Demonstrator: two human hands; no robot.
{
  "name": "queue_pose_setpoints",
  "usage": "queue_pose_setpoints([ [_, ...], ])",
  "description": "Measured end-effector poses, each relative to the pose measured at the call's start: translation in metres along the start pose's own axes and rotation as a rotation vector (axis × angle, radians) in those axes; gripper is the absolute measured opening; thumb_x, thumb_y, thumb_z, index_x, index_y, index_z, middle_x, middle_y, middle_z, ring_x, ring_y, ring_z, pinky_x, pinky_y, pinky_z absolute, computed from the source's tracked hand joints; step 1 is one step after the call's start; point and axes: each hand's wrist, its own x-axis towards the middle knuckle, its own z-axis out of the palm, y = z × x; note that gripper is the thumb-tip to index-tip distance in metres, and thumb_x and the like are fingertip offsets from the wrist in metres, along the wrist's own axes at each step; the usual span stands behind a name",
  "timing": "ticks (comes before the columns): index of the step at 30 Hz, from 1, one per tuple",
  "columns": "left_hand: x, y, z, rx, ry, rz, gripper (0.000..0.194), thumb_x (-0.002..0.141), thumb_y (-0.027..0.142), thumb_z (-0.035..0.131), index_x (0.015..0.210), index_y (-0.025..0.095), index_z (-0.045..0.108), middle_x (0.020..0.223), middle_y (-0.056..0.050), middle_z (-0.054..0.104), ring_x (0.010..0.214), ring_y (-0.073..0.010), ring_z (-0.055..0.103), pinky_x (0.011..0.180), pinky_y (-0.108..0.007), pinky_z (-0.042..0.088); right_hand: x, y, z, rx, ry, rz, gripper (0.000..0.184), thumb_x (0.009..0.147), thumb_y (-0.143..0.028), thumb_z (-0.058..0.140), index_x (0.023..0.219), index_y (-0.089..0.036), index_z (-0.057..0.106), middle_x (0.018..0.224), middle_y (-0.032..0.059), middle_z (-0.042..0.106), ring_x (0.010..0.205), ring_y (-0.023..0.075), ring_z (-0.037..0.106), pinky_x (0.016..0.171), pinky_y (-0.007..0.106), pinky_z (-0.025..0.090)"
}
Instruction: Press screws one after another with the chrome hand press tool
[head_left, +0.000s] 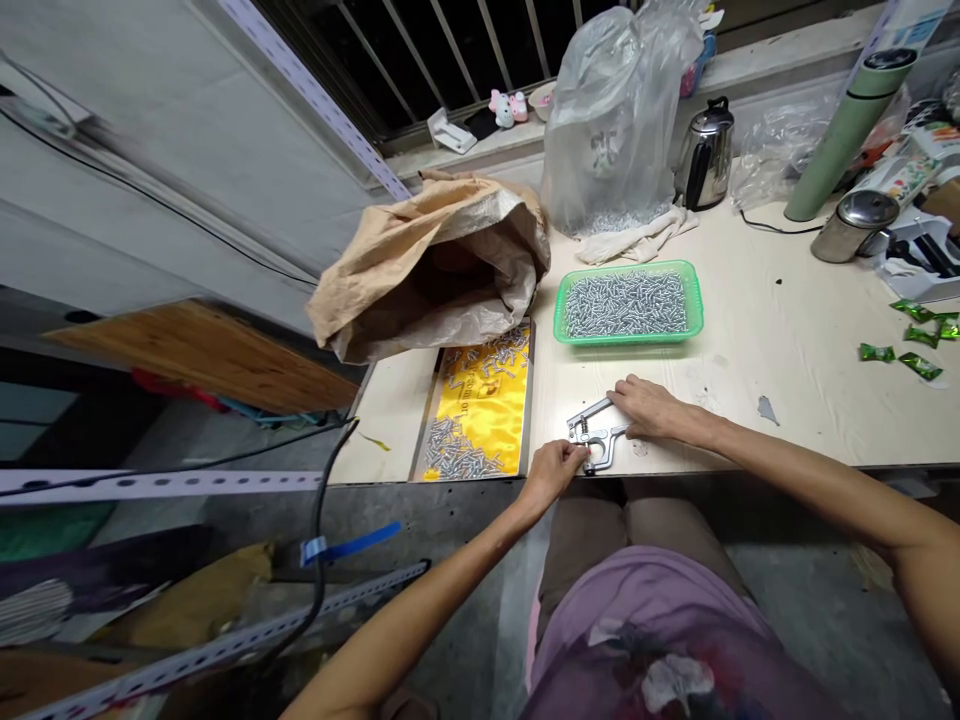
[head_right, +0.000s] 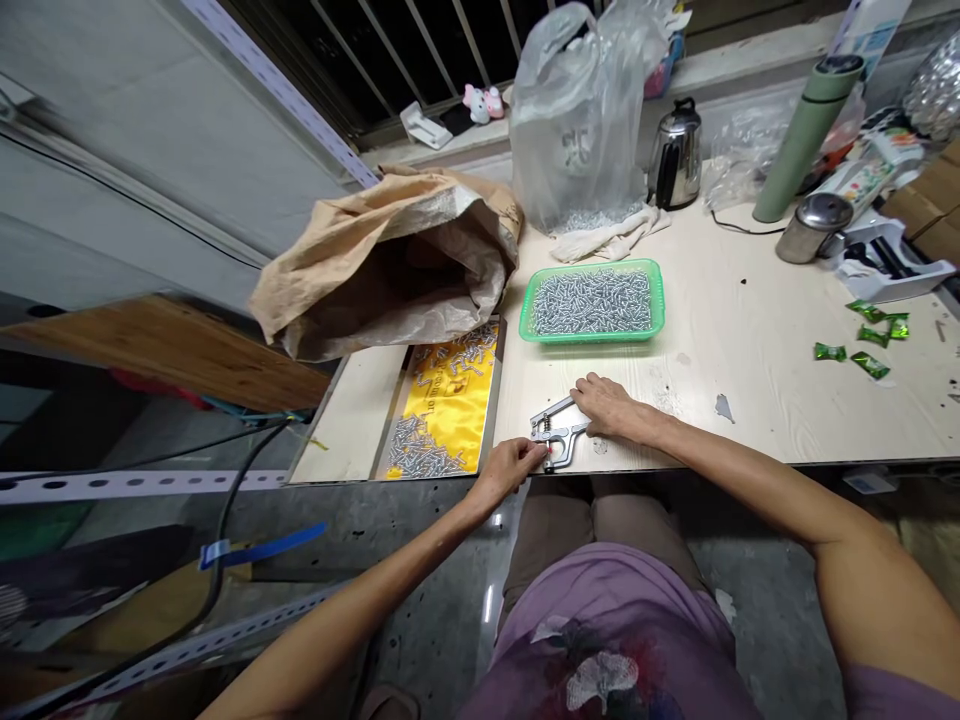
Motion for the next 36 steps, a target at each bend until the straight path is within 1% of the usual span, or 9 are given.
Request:
queue_pose_setpoints([
  [4,0.005,0.000,0.005,0.151,0.205,0.318,0.016,0.085,0.028,0.056,0.094,0.016,0.063,0.095,-0.007,0.063,0.088,-0.0189,0.059,0.080,-0.031,0.046,-0.001,-0.002,0.001,0.026,-0.013,0.017,0.042,0.072,-0.025,0.076,0.107,-0.010,0.059,0.106,0.0136,0.058,0.103,0.0250,0.050,0.078,0.031,0.043],
  [6,0.012,0.006,0.007,0.246,0.196,0.459,0.029,0.080,0.028,0.065,0.107,0.018,0.059,0.108,-0.008,0.061,0.101,-0.0225,0.056,0.089,-0.036,0.046,-0.004,-0.003,0.003,0.032,0.002,0.018,0.036,0.074,-0.022,0.074,0.105,-0.010,0.059,0.104,0.0129,0.058,0.103,0.0242,0.051,0.079,0.030,0.043],
  [8,0.021,0.015,0.009,0.335,0.152,0.524,0.045,0.076,0.029,0.070,0.116,0.018,0.054,0.118,-0.009,0.058,0.109,-0.0252,0.052,0.095,-0.039,0.044,-0.008,-0.003,0.006,0.044,0.040,0.008,0.034,0.076,-0.020,0.071,0.107,-0.011,0.059,0.103,0.0120,0.059,0.103,0.0233,0.051,0.081,0.031,0.042],
  [13,0.036,0.037,0.005,0.509,0.020,0.523,0.060,0.076,0.037,0.069,0.128,0.017,0.047,0.118,-0.010,0.056,0.109,-0.0266,0.050,0.093,-0.039,0.044,-0.016,-0.007,0.007,0.065,0.092,0.072,0.054,0.073,-0.025,0.075,0.119,-0.010,0.052,0.111,0.0134,0.057,0.104,0.0244,0.049,0.085,0.034,0.041],
  [16,0.042,0.047,-0.002,0.597,-0.058,0.518,0.054,0.077,0.043,0.067,0.123,0.017,0.052,0.113,-0.010,0.057,0.107,-0.0270,0.050,0.088,-0.037,0.046,-0.020,-0.013,0.002,0.020,0.048,0.129,0.042,0.076,-0.029,0.072,0.111,-0.009,0.058,0.108,0.0139,0.059,0.102,0.0255,0.049,0.082,0.034,0.042],
  [20,0.050,0.055,-0.008,0.656,-0.143,0.525,0.042,0.077,0.045,0.067,0.107,0.017,0.062,0.103,-0.009,0.059,0.103,-0.0255,0.053,0.083,-0.033,0.047,-0.024,-0.017,-0.002,-0.005,0.034,0.102,0.026,0.083,-0.028,0.065,0.103,-0.011,0.062,0.104,0.0120,0.060,0.098,0.0235,0.050,0.079,0.032,0.042],
  [23,0.051,0.058,-0.008,0.692,-0.148,0.529,0.038,0.077,0.044,0.067,0.104,0.016,0.064,0.102,-0.009,0.059,0.102,-0.0252,0.055,0.084,-0.033,0.048,-0.026,-0.017,-0.002,-0.003,0.041,0.103,0.024,0.083,-0.027,0.065,0.102,-0.013,0.062,0.103,0.0109,0.060,0.097,0.0223,0.051,0.078,0.031,0.041],
  [29,0.046,0.061,-0.003,0.769,-0.121,0.527,0.043,0.080,0.044,0.065,0.112,0.015,0.058,0.113,-0.012,0.057,0.109,-0.0273,0.052,0.082,-0.034,0.050,-0.024,-0.019,-0.005,-0.006,0.039,0.122,0.028,0.083,-0.030,0.065,0.105,-0.012,0.063,0.104,0.0114,0.062,0.097,0.0224,0.052,0.078,0.030,0.041],
  [36,0.048,0.064,-0.005,0.757,-0.190,0.577,0.030,0.084,0.042,0.062,0.095,0.014,0.062,0.103,-0.010,0.062,0.102,-0.0246,0.056,0.083,-0.031,0.047,-0.025,-0.025,-0.003,0.005,-0.044,0.163,0.025,0.091,-0.032,0.054,0.101,-0.011,0.063,0.103,0.0132,0.064,0.099,0.0229,0.056,0.077,0.029,0.040],
])
